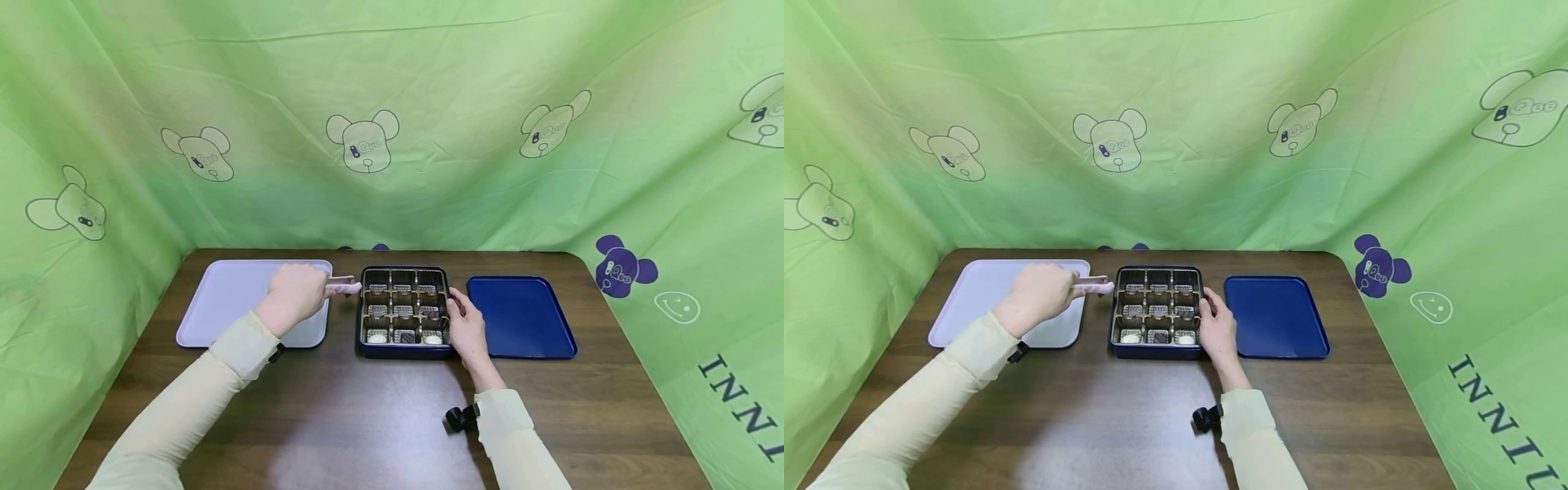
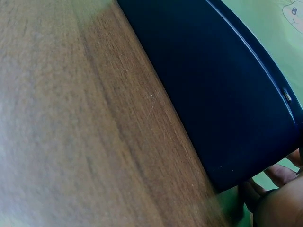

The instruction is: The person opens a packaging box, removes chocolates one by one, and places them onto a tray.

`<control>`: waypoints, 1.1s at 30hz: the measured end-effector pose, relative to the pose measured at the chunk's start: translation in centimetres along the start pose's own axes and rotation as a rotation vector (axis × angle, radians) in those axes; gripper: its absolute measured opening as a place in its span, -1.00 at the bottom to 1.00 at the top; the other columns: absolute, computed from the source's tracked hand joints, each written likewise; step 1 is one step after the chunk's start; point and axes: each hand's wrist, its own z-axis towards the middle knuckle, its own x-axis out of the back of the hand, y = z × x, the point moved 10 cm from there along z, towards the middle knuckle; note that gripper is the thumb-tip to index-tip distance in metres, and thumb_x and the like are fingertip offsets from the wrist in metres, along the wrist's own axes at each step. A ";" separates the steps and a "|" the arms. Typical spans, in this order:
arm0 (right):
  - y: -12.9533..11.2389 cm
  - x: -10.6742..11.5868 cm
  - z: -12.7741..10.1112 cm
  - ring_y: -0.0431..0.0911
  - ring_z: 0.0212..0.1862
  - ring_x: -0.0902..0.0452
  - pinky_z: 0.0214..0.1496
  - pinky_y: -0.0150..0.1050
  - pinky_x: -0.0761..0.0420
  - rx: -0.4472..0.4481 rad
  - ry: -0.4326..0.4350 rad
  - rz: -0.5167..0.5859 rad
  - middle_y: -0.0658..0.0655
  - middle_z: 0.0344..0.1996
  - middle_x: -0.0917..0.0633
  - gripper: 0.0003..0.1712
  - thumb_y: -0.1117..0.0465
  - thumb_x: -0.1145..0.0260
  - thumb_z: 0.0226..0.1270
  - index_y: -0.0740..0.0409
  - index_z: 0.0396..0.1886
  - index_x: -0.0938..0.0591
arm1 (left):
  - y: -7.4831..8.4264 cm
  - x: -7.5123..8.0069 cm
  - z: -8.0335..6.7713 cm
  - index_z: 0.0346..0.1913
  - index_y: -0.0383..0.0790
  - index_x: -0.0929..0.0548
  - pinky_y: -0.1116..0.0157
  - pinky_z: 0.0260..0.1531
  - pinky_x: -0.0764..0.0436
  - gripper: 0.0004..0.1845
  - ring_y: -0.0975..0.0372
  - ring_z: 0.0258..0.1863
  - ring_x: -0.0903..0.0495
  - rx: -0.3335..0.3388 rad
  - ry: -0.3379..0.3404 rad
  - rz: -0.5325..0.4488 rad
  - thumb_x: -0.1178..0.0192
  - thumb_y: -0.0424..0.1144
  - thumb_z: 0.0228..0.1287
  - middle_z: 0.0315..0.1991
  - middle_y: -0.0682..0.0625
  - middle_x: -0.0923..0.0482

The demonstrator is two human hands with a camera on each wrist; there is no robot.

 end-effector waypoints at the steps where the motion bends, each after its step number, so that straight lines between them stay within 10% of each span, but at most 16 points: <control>1: 0.0 0.0 0.0 0.11 0.30 -0.47 0.32 -0.02 -0.43 0.000 0.001 -0.002 0.37 0.27 -0.55 -0.53 0.20 -0.09 0.62 0.23 0.42 -0.45 | -0.2 -0.1 0.0 -0.44 -0.13 -0.59 0.04 -0.63 -0.57 -0.64 0.07 -0.63 -0.53 0.001 -0.003 -0.002 -0.29 0.07 0.36 -0.61 -0.01 -0.50; 33: 0.0 -0.1 0.0 0.13 0.31 -0.47 0.32 0.03 -0.43 0.006 0.005 -0.006 0.35 0.27 -0.56 -0.53 0.20 -0.10 0.62 0.22 0.42 -0.45 | -9.1 -3.8 -4.8 -0.36 -0.22 -0.67 -0.08 -0.65 -0.52 -0.62 -0.06 -0.55 -0.59 0.174 -0.087 -0.062 -0.23 0.05 0.40 -0.51 -0.16 -0.58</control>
